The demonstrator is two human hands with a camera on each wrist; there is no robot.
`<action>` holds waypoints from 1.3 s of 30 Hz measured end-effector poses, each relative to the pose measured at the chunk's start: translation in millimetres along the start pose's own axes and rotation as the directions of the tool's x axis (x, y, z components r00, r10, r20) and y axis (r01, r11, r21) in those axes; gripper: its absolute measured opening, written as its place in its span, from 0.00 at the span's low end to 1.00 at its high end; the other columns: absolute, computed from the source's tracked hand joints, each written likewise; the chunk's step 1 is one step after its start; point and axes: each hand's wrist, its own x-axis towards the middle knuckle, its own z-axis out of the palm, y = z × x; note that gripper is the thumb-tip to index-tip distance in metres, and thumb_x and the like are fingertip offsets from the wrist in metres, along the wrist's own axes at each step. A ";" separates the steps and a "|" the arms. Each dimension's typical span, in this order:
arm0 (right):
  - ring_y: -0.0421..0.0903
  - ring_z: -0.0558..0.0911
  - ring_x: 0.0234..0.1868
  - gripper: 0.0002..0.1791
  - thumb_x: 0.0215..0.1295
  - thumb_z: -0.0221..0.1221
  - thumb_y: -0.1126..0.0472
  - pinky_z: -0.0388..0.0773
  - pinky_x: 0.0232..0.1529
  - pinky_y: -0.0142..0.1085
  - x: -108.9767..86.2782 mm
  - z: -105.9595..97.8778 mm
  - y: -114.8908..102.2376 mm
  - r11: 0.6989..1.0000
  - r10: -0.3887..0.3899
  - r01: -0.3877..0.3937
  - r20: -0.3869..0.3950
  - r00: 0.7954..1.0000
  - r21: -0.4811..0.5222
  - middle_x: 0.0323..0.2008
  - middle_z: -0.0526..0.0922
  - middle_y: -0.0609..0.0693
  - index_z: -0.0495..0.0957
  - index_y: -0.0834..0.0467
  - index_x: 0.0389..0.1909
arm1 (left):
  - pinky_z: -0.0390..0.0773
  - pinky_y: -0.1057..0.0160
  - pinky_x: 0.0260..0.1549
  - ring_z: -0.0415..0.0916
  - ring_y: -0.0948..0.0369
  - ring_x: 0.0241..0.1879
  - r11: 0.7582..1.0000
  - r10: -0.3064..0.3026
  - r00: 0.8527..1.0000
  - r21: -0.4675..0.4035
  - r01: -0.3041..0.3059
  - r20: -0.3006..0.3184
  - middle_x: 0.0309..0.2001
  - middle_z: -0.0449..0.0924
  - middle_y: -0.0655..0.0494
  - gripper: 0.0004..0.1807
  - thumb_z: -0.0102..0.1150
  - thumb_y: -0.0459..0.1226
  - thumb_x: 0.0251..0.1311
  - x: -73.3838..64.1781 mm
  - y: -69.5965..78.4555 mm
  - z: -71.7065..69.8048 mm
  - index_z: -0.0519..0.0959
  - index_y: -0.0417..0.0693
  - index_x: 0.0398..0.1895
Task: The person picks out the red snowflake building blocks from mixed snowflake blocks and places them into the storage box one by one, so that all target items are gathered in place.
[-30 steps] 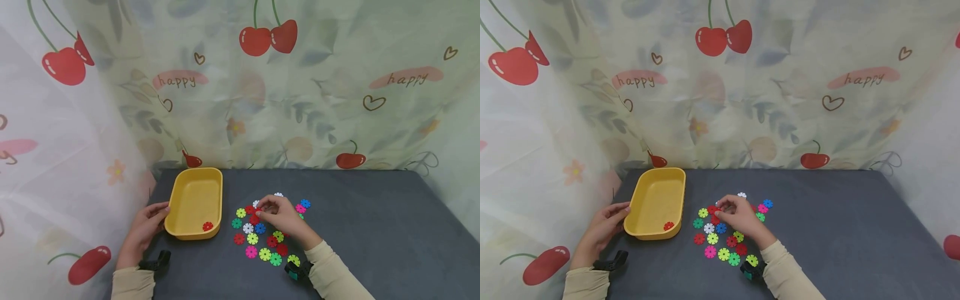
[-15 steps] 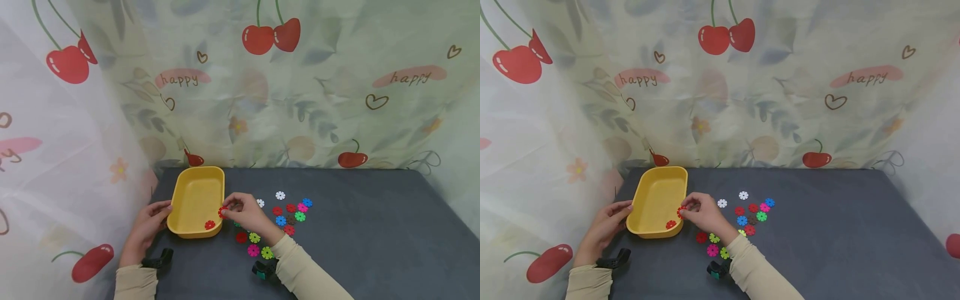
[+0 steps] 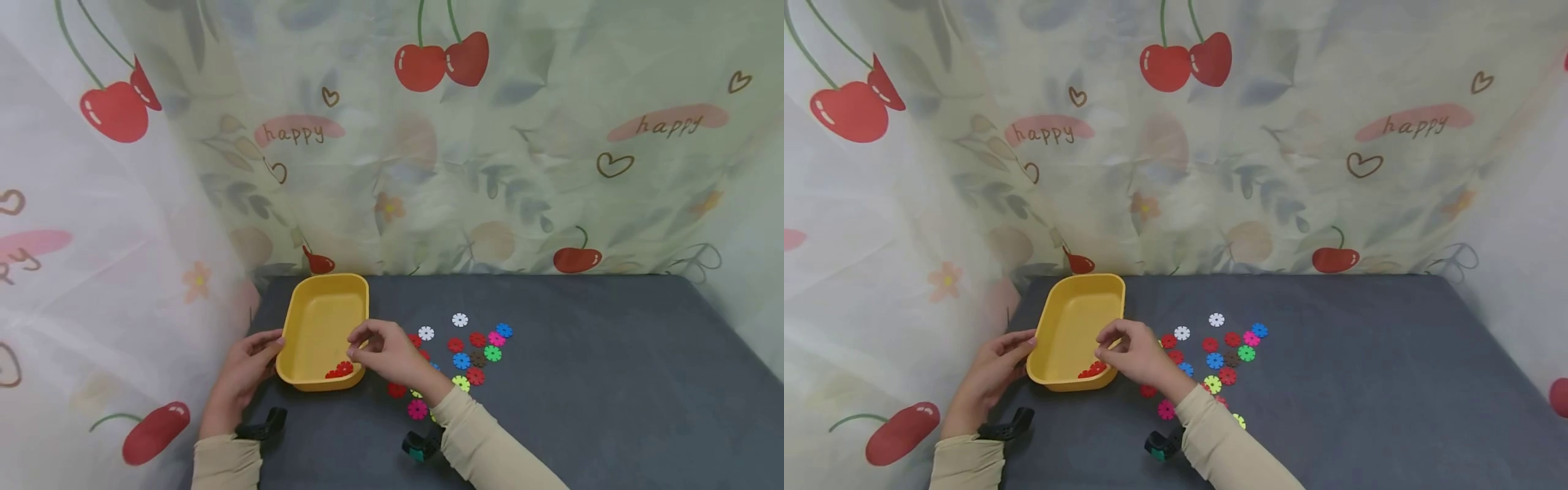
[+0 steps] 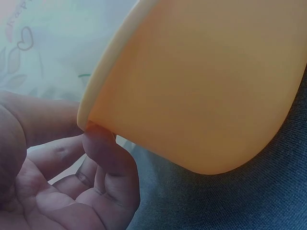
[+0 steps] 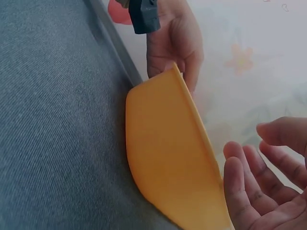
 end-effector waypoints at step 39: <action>0.49 0.84 0.44 0.16 0.74 0.66 0.60 0.82 0.43 0.40 -62.7 -186.2 64.7 0.887 0.105 -0.193 -0.223 0.969 -0.420 0.48 0.87 0.59 0.83 0.65 0.57 | 0.85 0.66 0.44 0.84 0.62 0.47 0.999 -0.037 0.999 0.001 0.037 -0.007 0.67 0.79 0.41 0.30 0.59 0.45 0.79 4.2 0.0 0.2 0.71 0.41 0.76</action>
